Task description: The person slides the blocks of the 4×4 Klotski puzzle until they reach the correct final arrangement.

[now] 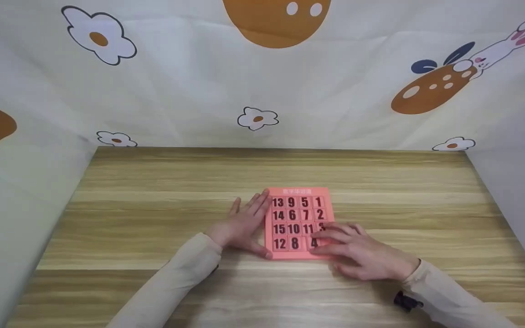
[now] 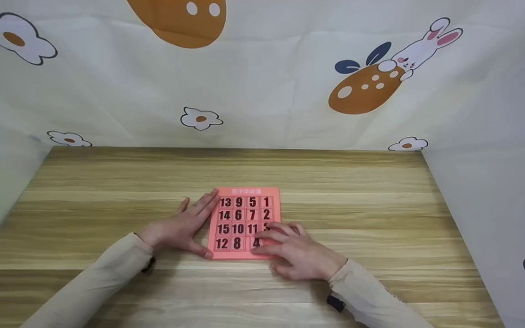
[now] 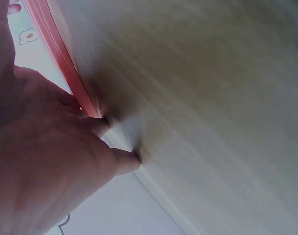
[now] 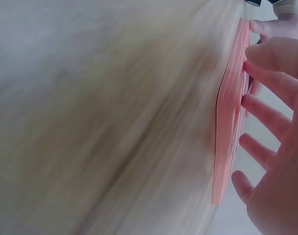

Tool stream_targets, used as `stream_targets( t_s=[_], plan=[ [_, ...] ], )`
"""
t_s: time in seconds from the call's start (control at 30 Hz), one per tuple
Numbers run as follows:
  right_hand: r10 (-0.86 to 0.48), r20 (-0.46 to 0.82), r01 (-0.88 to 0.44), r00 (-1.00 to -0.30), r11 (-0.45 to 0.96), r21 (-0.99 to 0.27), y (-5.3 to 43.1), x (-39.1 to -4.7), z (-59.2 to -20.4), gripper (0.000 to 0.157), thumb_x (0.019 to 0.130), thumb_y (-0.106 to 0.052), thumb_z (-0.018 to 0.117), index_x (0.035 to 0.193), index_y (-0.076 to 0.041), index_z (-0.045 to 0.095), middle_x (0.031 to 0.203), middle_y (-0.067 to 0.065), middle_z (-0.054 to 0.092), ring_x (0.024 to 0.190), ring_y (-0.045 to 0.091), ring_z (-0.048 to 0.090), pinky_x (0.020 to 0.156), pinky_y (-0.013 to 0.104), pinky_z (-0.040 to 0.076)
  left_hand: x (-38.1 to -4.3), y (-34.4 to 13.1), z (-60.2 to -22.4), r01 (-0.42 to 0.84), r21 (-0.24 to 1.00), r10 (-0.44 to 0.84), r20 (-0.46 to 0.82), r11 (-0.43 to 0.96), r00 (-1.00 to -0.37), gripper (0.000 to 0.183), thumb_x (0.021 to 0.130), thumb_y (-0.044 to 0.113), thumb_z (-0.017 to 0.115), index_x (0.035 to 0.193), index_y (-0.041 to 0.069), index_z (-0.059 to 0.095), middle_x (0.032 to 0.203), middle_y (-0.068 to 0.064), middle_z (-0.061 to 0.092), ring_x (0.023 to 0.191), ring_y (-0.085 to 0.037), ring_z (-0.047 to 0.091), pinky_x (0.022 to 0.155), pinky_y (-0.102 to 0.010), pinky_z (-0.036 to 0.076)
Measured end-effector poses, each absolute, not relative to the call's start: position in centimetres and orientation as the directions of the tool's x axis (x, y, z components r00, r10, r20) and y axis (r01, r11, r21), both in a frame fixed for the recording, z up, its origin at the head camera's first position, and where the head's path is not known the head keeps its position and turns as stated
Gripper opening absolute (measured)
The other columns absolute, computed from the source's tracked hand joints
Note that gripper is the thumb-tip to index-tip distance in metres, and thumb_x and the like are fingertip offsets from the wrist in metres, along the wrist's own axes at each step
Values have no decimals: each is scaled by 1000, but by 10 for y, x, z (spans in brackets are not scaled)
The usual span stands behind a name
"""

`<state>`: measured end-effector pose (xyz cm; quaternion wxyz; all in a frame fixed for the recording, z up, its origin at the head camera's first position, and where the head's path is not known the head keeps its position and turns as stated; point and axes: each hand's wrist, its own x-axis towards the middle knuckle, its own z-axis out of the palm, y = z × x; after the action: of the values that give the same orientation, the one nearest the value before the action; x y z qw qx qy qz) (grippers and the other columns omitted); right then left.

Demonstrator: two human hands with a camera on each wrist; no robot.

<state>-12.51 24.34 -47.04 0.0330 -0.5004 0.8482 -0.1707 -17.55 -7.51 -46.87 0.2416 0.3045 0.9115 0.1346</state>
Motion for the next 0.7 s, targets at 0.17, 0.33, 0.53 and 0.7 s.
stream_targets(
  t_s=[0.17,0.33,0.53,0.7],
  plan=[
    [-834,143,-818,-533,464,-340,257,-124,-470,46,87,-19,69,132,-22,61,142,5,50,132,37,37,97,65,29,-176,-75,-469,478,402,615,-362,781,-701,135,66,66,76,154,3,-5,158,-11,-17,145,-27,-9,112,-55,-7],
    [-829,167,-817,-533,453,-357,260,-123,-470,47,87,-16,69,132,-22,61,141,5,50,131,39,38,95,64,30,-176,-74,-468,477,391,608,-367,787,-704,135,66,67,75,154,5,-6,158,-9,-18,145,-26,-10,112,-54,-8],
    [-818,195,-815,-542,454,-359,252,-123,-468,44,87,-17,69,130,-21,62,138,7,52,128,36,41,96,61,33,-175,-74,-469,490,381,613,-355,784,-706,134,66,66,76,154,4,-5,159,-10,-17,145,-26,-8,112,-55,-6],
    [-834,185,-830,-519,441,-341,237,-123,-472,44,89,-20,67,132,-19,60,140,9,50,129,36,40,98,63,33,-175,-75,-470,486,385,613,-361,784,-703,134,67,66,75,154,4,-5,159,-10,-17,145,-26,-9,112,-55,-7]
  ],
)
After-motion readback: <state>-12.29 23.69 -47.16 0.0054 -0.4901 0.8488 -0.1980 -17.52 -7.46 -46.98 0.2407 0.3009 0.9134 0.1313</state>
